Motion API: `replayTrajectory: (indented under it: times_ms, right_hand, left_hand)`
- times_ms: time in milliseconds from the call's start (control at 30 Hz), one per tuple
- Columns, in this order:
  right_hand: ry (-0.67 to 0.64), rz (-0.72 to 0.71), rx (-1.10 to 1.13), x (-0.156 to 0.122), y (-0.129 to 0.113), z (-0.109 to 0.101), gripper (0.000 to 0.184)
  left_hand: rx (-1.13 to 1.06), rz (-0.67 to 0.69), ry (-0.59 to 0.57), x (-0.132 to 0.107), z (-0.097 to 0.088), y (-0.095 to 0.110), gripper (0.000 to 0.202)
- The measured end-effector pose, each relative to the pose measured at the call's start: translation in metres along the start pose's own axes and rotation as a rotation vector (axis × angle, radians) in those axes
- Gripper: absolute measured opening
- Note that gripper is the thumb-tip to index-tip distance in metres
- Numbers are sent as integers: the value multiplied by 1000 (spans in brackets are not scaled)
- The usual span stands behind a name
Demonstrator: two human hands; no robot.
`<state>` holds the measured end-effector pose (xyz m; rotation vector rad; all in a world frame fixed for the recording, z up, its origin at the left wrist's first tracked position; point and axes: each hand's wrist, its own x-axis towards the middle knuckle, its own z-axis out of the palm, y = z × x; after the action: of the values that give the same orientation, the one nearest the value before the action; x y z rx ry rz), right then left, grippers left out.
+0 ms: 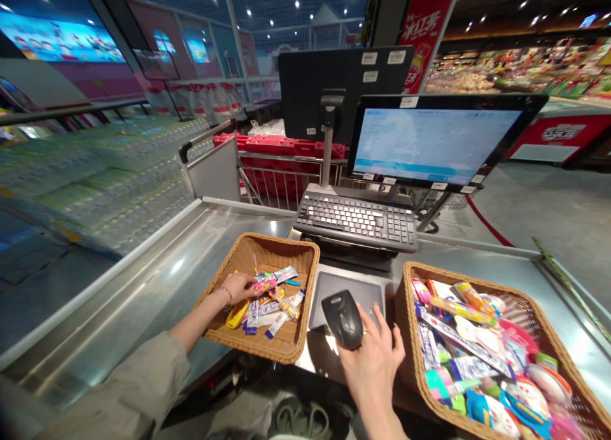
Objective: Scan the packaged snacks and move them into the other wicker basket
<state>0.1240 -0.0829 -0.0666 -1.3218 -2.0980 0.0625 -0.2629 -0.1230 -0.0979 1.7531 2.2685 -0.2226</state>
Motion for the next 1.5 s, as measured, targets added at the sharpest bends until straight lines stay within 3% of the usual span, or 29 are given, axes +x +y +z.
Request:
replayTrajectory:
  times_ms: [133,333,667,867,1033,1233,1500]
  right_hand:
    - [-1,-12,9,1,-1,1,25]
    - [-21,-7,1,2,-2,-2,24]
    - [-6,-4,-17,2,1,-3,23]
    - [15,-16,-28,3,3,-3,23]
    - [16,-20,-18,2,4,-2,21]
    - [23,-29,-10,3,3,-3,20]
    - [60,-47,-5,10,0,-10,17]
  left_hand:
    - [-12,-18,29,-3,2,8,35]
    - [11,35,35,-7,8,18,52]
    - [-9,100,95,-4,13,15,43]
    - [11,155,262,-7,-1,20,43]
    - [33,189,360,-14,-13,27,30]
    - [97,166,564,-21,-33,42,21]
    - [63,155,676,-16,-59,70,22]
